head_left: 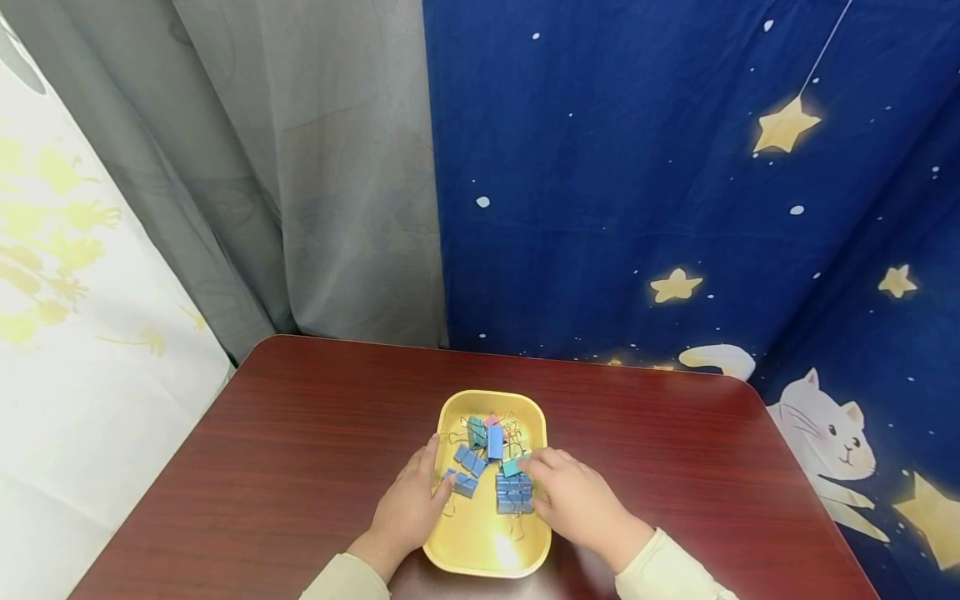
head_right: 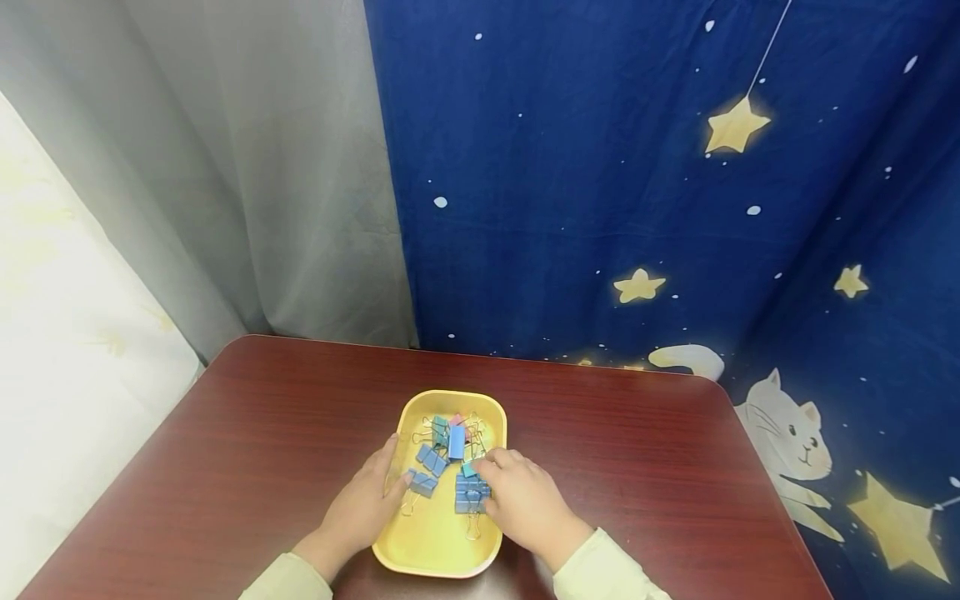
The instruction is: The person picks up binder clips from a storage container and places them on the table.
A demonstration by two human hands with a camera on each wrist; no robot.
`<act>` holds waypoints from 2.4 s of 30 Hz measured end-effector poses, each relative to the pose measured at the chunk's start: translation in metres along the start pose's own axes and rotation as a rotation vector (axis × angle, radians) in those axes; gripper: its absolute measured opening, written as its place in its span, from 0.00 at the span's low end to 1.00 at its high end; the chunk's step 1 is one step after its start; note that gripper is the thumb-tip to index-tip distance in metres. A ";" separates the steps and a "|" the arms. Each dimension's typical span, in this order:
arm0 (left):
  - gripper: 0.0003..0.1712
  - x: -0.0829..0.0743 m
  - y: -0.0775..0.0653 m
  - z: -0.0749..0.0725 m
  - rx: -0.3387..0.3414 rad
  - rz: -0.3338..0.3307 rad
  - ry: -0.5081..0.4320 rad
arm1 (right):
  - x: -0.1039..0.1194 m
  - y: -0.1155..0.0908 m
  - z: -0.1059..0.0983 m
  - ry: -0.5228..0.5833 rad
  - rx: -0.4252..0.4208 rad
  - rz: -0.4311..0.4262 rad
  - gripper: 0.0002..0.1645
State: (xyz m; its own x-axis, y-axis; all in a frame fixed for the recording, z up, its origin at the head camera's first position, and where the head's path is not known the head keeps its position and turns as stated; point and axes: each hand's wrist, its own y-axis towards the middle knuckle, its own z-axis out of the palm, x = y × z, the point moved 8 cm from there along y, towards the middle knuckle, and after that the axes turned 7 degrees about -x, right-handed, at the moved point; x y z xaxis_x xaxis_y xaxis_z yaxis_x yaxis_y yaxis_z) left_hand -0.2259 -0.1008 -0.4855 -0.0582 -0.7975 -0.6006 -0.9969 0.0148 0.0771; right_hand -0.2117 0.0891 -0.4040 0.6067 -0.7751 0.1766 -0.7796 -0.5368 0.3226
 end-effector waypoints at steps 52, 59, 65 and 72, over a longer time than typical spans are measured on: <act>0.38 0.000 -0.002 -0.001 -0.016 0.016 0.008 | 0.039 -0.012 0.049 -0.168 0.134 -0.061 0.22; 0.38 0.000 -0.002 -0.001 -0.011 0.006 0.009 | 0.041 -0.009 0.053 -0.207 0.131 -0.059 0.20; 0.38 0.000 -0.002 -0.001 -0.008 0.011 0.008 | 0.041 -0.006 0.058 -0.227 0.136 -0.049 0.19; 0.38 -0.001 -0.002 -0.001 -0.008 0.013 0.009 | 0.038 -0.004 0.064 -0.240 0.167 -0.015 0.21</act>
State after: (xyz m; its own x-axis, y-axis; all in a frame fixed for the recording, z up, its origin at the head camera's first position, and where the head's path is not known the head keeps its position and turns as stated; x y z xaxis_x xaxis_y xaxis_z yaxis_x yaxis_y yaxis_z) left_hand -0.2242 -0.1010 -0.4843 -0.0711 -0.8026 -0.5923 -0.9956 0.0204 0.0919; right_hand -0.1955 0.0401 -0.4584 0.5797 -0.8127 -0.0584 -0.7977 -0.5807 0.1627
